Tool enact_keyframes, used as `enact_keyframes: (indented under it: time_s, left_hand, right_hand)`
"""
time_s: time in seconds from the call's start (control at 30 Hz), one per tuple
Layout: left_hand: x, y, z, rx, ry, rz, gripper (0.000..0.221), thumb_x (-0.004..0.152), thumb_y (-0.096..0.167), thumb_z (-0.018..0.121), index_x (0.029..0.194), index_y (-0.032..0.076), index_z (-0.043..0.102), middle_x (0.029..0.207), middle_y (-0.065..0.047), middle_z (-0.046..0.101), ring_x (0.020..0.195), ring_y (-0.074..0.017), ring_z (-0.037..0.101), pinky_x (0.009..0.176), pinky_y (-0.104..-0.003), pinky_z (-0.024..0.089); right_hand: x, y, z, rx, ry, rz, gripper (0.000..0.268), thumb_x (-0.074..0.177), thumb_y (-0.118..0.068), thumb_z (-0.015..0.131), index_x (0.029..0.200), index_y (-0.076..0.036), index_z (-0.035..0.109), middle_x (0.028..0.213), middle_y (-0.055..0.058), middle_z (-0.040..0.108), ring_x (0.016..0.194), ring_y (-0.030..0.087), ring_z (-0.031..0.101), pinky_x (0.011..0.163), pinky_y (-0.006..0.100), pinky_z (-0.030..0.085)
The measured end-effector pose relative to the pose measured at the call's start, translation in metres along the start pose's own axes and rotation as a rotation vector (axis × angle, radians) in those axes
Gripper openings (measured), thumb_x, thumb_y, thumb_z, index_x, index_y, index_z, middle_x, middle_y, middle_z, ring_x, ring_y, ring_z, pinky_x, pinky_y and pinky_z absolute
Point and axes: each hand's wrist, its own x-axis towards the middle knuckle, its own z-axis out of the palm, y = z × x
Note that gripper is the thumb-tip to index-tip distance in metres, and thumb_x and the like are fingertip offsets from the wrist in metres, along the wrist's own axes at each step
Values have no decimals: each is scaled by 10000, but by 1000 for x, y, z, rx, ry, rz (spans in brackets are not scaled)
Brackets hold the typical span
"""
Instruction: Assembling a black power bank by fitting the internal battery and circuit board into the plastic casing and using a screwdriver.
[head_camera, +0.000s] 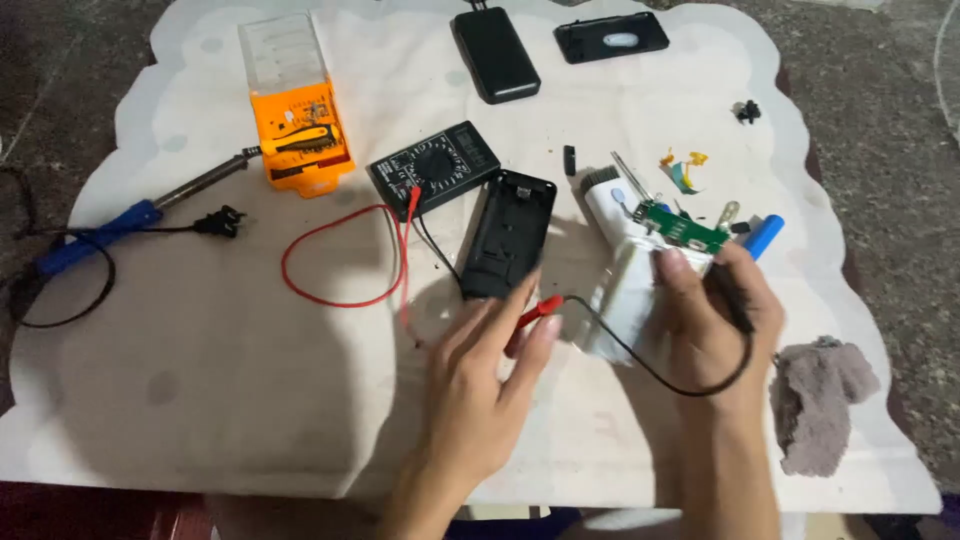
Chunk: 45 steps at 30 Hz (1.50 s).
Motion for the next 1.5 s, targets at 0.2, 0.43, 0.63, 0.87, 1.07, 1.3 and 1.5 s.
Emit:
enact_keyframes:
  time_s: [0.2, 0.43, 0.63, 0.87, 1.07, 1.3, 1.5]
  left_hand:
    - [14, -25, -9, 325, 88, -56, 388, 971, 365, 632, 1141, 37, 753, 1057, -96, 628, 1040, -316, 604, 941, -479, 423]
    - [75, -68, 57, 847, -172, -312, 932, 900, 727, 610, 1441, -26, 519, 1318, -201, 597, 1205, -369, 509, 1007, -557, 404]
    - [98, -38, 22, 120, -171, -601, 891, 704, 369, 808, 1475, 112, 443, 1388, -78, 457, 1142, -284, 621, 791, -479, 626]
    - [104, -40, 4, -389, -112, -215, 699, 716, 131, 837, 1338, 28, 536, 1147, -96, 688, 1087, -220, 676, 997, -317, 565]
    - [110, -21, 6, -437, -76, -176, 778, 671, 122, 829, 1368, -16, 511, 1215, -109, 681, 1127, -190, 668, 1004, -288, 563]
    - [102, -26, 12, -310, 9, -98, 823, 670, 234, 880, 1367, -12, 517, 1209, -101, 704, 1090, -154, 685, 978, -268, 578]
    - [98, -29, 14, -127, 70, -83, 858, 660, 283, 935, 1378, 53, 528, 1297, -83, 706, 1179, -167, 725, 1050, -273, 580]
  right_hand:
    - [-13, -34, 25, 45, -7, 295, 165, 854, -5, 779, 991, -15, 688, 891, 72, 723, 795, 101, 634, 697, 198, 506]
    - [7, -5, -5, -743, -95, -408, 284, 1011, -160, 797, 1230, 5, 726, 1099, 177, 685, 916, 251, 656, 793, 361, 536]
    - [54, -23, 3, -233, -251, -57, 562, 1056, -269, 319, 1330, 98, 644, 1046, 234, 697, 898, 227, 622, 755, 302, 439]
    - [57, -51, 25, -40, -375, -187, 341, 963, -63, 443, 1012, 245, 583, 809, 341, 604, 674, 365, 622, 730, 421, 552]
    - [59, -13, -15, -50, -409, -258, 276, 966, -174, 492, 1117, -5, 649, 837, 141, 632, 642, 215, 643, 623, 274, 537]
    - [56, 0, -20, -18, -362, -216, 231, 974, -148, 525, 1122, -26, 654, 879, 116, 616, 701, 215, 652, 610, 257, 525]
    - [59, 10, -23, -79, -281, -200, 209, 970, -163, 546, 1079, -18, 650, 1029, 144, 659, 680, 230, 659, 577, 249, 509]
